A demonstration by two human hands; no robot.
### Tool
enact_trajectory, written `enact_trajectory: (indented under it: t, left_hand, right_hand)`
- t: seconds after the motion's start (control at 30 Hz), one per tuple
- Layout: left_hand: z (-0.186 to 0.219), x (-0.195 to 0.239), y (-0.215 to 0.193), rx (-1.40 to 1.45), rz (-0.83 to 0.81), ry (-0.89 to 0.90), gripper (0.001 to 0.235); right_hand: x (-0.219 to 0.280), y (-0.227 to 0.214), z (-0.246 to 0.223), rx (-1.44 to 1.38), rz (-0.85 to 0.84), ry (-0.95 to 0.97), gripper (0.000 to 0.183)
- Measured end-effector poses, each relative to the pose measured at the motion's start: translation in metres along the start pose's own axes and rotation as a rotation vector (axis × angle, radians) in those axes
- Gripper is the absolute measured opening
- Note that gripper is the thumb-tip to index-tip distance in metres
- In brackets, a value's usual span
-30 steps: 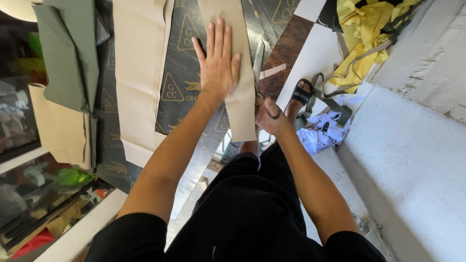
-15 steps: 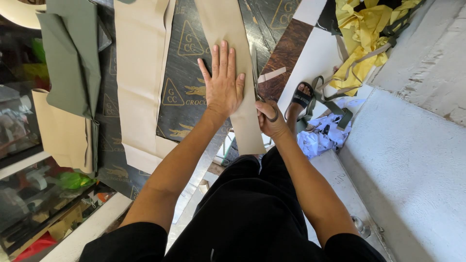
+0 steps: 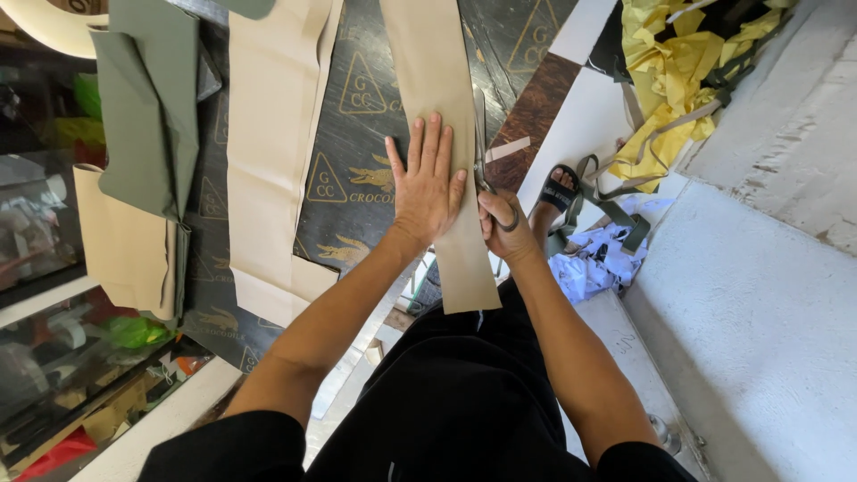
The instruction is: Measuring, marking, and cutting fabric patterns on a workbench using a measuring tape, pencil, and scissors.
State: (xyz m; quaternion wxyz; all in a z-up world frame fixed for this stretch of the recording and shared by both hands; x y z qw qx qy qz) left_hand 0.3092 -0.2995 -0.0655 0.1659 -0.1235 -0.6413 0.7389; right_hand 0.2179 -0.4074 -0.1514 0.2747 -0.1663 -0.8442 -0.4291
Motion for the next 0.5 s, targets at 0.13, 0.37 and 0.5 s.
enact_trajectory:
  t: [0.13, 0.37, 0.5]
  left_hand:
    - [-0.016, -0.064, -0.022, 0.06, 0.259, 0.036, 0.056]
    - [-0.009, -0.104, -0.052, -0.16, -0.123, -0.045, 0.069]
    - [-0.004, -0.082, -0.041, -0.164, -0.159, -0.065, 0.069]
  right_hand:
    - [0.003, 0.004, -0.006, -0.039, -0.026, 0.097, 0.038]
    - [0.007, 0.029, -0.026, -0.076, -0.318, 0.268, 0.056]
    - [0.009, 0.031, -0.025, -0.08, -0.394, 0.22, 0.072]
Point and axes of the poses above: each hand's wrist, its own x-axis away from the middle knuckle, its own y-axis out of the palm, z = x × y, the point moved 5 cm from there along -x, towards the middle knuckle, and after that the axes turned 13 degrees about z, right-handed, at the moved point
